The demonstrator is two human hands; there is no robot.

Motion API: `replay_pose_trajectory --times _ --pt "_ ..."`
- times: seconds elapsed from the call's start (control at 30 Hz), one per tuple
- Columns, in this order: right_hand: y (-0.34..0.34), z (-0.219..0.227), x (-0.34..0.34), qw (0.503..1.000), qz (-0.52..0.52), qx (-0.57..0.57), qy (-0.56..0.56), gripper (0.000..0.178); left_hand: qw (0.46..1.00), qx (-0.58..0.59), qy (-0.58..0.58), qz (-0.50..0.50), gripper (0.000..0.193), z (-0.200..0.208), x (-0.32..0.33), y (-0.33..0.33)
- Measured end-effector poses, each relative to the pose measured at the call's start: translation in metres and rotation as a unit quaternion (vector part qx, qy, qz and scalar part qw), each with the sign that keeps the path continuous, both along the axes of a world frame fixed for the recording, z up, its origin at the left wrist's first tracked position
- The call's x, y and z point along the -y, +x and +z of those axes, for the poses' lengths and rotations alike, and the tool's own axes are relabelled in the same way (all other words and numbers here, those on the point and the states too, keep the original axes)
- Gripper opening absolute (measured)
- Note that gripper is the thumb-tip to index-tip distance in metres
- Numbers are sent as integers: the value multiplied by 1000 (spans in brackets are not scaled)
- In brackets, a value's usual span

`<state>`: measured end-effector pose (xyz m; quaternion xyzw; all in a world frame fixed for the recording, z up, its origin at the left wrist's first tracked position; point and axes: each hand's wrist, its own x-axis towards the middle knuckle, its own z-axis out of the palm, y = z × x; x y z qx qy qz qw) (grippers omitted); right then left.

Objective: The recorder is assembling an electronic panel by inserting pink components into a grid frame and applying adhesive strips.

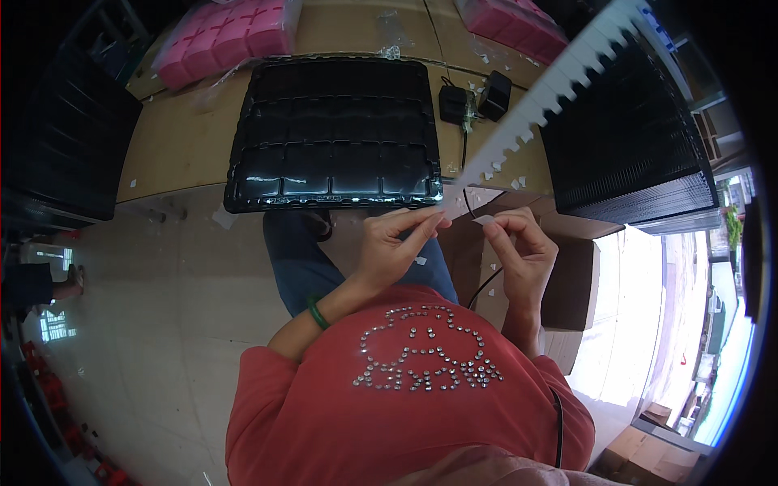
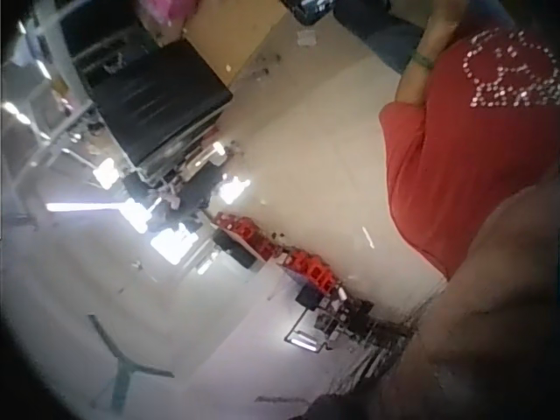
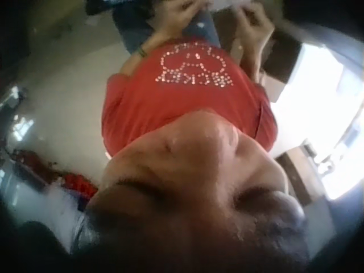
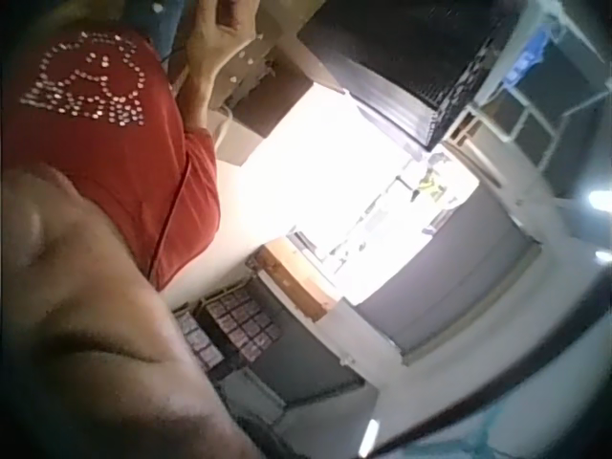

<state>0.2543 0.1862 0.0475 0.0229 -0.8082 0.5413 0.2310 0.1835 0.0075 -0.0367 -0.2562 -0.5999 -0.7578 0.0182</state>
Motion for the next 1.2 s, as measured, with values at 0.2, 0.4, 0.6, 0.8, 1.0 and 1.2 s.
replay_pose_trajectory --times 0.2,0.4,0.6,0.8,1.0,1.2 --pt "-24 10 -14 998 -20 47 -23 7 966 176 117 -145 22 6 14 -7" --pt "-58 7 -33 992 16 111 52 15 907 261 150 -293 23 15 30 -9" --pt "-28 17 -61 933 87 272 221 20 883 261 138 -366 23 14 31 -13" --pt "-58 73 -23 952 280 117 -27 36 796 264 199 -507 24 2 19 -16" --pt "-140 75 -12 912 401 8 81 16 710 315 278 -566 31 7 14 -33" --pt "-263 32 -20 969 198 42 144 20 923 306 42 -232 36 51 22 -99"
